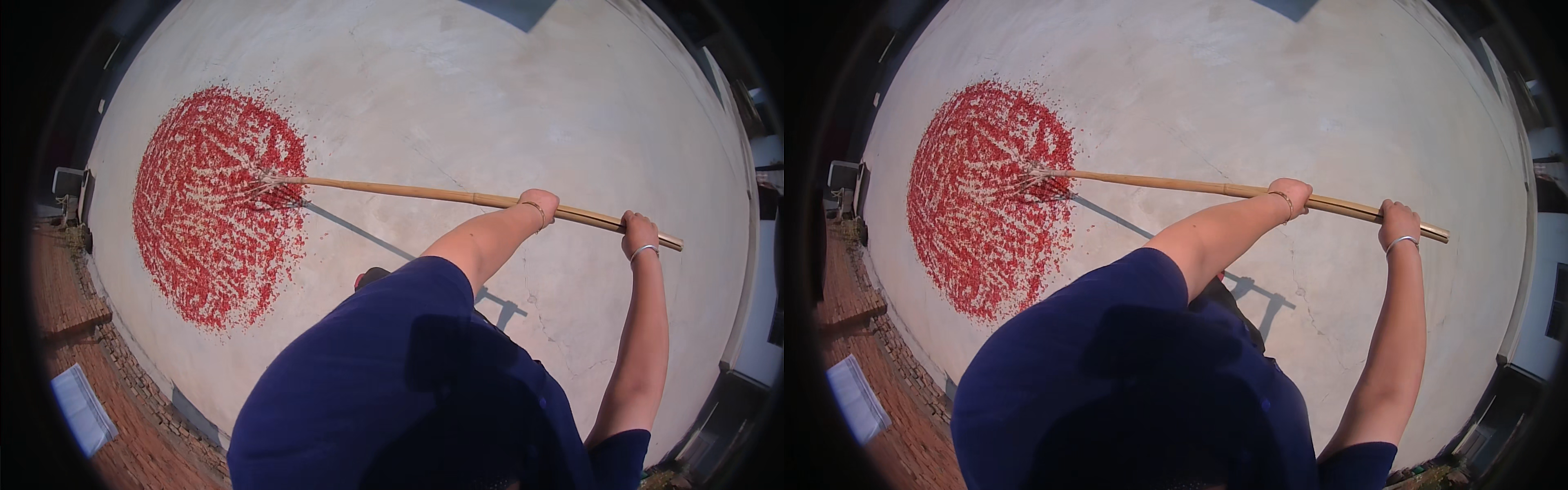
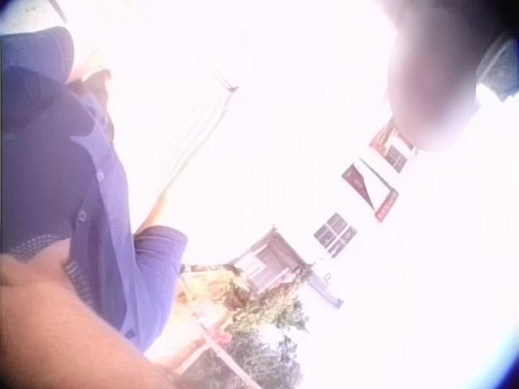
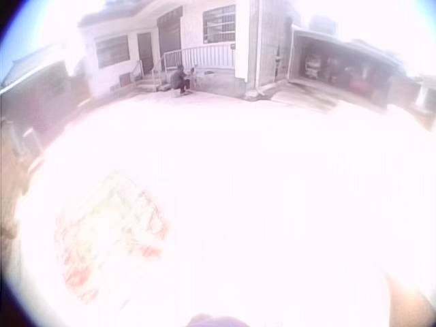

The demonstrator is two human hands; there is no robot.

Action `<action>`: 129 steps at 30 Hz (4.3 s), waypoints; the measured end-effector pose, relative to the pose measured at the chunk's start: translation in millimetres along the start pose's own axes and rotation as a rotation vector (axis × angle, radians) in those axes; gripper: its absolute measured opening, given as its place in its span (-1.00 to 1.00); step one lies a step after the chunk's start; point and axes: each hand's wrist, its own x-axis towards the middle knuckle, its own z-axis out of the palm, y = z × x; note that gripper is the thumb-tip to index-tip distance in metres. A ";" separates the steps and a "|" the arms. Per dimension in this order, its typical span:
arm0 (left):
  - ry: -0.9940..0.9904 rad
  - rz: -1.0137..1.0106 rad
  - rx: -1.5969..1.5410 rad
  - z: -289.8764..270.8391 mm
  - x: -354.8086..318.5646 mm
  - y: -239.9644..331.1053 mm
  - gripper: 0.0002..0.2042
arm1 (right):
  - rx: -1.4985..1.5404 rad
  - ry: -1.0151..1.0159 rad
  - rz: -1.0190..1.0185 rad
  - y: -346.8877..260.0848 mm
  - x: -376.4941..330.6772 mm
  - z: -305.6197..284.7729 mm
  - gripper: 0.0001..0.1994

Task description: The person sweeps the floor of a kitchen area with a broom, gathers debris into a dustpan, and then uses a rake to spread out red materials drying in a yard.

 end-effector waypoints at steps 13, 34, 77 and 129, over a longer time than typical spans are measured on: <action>-0.139 0.178 -0.050 -68.5 80.5 33.5 -0.86 | -0.195 -0.047 0.176 56.7 65.9 -31.4 -0.93; 0.405 -0.817 0.302 -314.2 -145.7 -622.1 -0.86 | 0.128 0.005 -0.802 -600.9 255.1 -295.2 -0.87; 0.213 -0.378 -0.076 -62.3 28.4 -78.9 -0.78 | 0.388 0.733 -0.626 3.5 150.9 -62.3 -0.68; 0.908 -1.622 -0.527 -770.9 236.3 -1005.1 -0.87 | 1.707 -1.081 -1.039 -937.4 1094.9 -764.4 -0.90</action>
